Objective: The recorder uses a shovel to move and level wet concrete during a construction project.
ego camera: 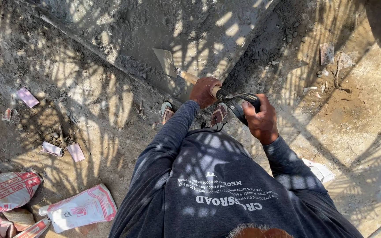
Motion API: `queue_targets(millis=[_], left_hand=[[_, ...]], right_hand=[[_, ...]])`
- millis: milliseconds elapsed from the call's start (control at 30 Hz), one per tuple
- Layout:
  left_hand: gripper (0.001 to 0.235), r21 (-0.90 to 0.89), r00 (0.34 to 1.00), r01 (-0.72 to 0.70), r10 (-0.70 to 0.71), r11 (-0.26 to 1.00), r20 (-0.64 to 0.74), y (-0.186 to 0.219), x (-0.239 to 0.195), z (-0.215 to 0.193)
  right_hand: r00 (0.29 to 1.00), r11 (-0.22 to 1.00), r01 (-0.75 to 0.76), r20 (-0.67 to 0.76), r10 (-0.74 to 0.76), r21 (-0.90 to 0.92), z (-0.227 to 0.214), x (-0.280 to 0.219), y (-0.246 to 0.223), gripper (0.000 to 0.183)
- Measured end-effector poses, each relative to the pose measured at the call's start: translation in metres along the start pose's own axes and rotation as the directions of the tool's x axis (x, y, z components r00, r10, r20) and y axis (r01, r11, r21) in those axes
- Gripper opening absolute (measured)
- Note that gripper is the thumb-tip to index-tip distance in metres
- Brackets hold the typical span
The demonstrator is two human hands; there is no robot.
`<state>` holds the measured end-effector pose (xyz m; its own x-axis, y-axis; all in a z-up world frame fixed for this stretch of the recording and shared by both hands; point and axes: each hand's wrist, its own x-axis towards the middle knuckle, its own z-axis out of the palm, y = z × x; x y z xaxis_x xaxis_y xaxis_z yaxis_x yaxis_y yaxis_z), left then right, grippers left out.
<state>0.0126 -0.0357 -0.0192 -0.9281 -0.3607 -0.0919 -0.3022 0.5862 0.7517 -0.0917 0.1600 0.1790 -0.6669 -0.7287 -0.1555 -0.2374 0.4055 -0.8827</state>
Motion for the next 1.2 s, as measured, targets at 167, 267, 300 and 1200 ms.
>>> queue_targets(millis=[167,267,300,1200], left_hand=[[0.039,0.002,1.000,-0.006,0.006,1.000,0.006,-0.002,-0.002,0.002],[0.040,-0.018,0.999,-0.043,0.043,0.999,0.000,0.002,-0.002,-0.004],[0.037,-0.006,1.000,-0.028,0.028,1.000,0.001,0.003,-0.001,-0.006],[0.039,0.069,0.999,-0.012,0.014,0.998,-0.032,-0.023,0.008,0.011]], right_hand=[[0.999,0.999,0.044,-0.019,-0.044,-0.017,0.001,0.002,-0.006,0.029],[0.996,0.998,0.033,-0.077,-0.038,-0.060,0.002,0.003,-0.010,0.027],[0.995,0.996,0.055,-0.074,-0.061,-0.077,0.004,0.002,-0.009,0.027],[0.995,0.996,0.073,-0.065,-0.070,0.048,0.012,0.005,-0.001,0.046]])
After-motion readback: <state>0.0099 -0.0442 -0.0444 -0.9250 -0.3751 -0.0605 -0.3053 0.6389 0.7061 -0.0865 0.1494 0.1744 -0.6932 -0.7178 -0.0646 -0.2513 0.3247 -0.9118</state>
